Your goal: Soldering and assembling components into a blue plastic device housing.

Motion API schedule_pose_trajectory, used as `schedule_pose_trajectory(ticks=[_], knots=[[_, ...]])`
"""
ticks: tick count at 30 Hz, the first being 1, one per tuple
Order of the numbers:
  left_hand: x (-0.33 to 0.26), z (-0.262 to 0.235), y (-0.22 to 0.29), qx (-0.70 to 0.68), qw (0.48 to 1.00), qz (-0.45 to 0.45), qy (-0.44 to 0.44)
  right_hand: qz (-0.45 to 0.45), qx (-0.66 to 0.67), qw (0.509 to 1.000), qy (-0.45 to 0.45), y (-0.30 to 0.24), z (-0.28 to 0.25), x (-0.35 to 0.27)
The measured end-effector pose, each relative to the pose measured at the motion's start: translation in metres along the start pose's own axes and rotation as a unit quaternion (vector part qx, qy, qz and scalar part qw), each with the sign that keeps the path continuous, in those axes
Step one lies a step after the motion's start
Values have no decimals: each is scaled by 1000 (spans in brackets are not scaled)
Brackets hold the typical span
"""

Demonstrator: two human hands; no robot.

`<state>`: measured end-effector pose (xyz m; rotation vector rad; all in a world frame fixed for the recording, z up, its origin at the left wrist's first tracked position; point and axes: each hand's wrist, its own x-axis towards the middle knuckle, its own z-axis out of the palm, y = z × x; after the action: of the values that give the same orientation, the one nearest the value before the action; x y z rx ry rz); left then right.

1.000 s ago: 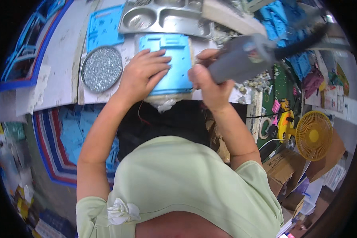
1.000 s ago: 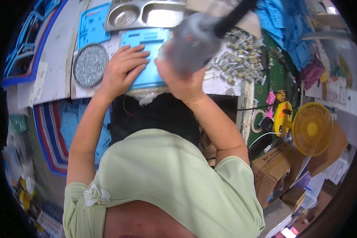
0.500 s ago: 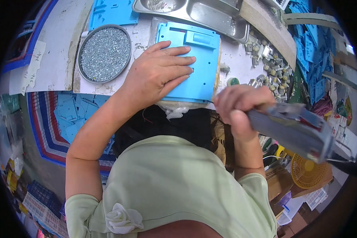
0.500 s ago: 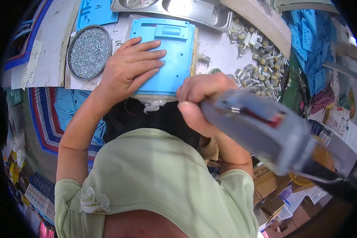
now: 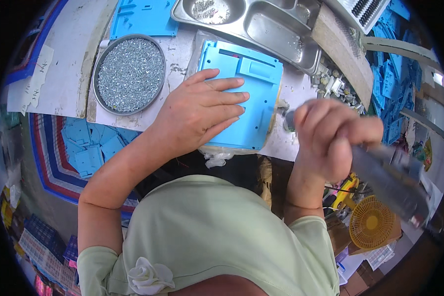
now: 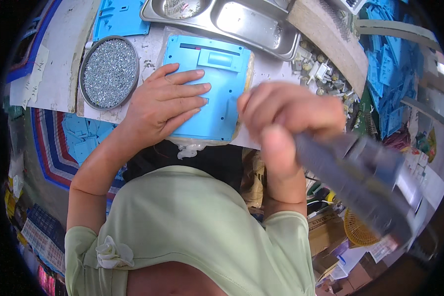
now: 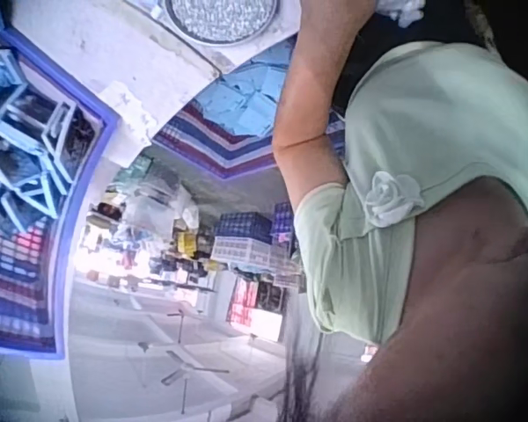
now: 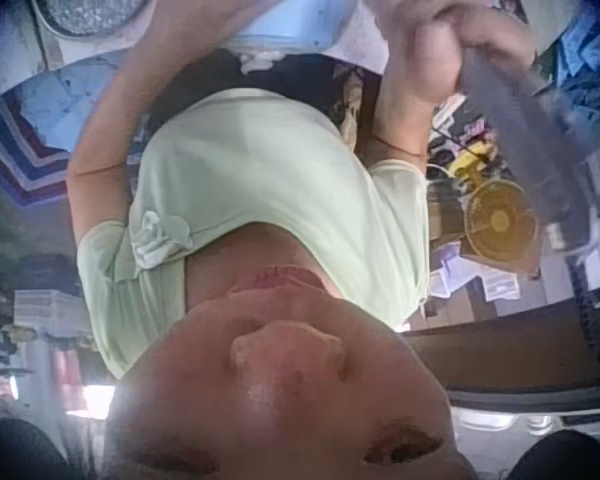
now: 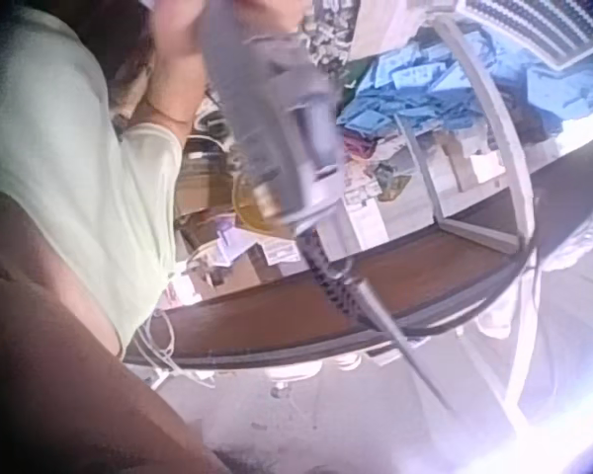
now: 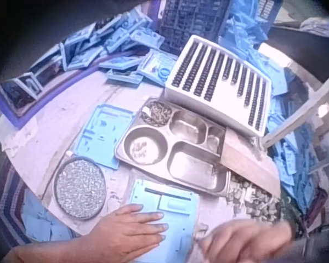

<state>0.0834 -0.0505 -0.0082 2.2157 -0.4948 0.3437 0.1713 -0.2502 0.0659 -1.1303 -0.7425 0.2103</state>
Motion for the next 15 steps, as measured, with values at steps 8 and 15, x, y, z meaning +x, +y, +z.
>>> schedule_pose_trajectory(ticks=[8, 15], knots=[[-2, 2, 1, -14, 1000, -15, 1, 41, -56, 994, -85, 19, -12, 12], [6, -1, 10, -52, 996, -59, 31, -28, 42, 995, -86, -13, -6, 23]])
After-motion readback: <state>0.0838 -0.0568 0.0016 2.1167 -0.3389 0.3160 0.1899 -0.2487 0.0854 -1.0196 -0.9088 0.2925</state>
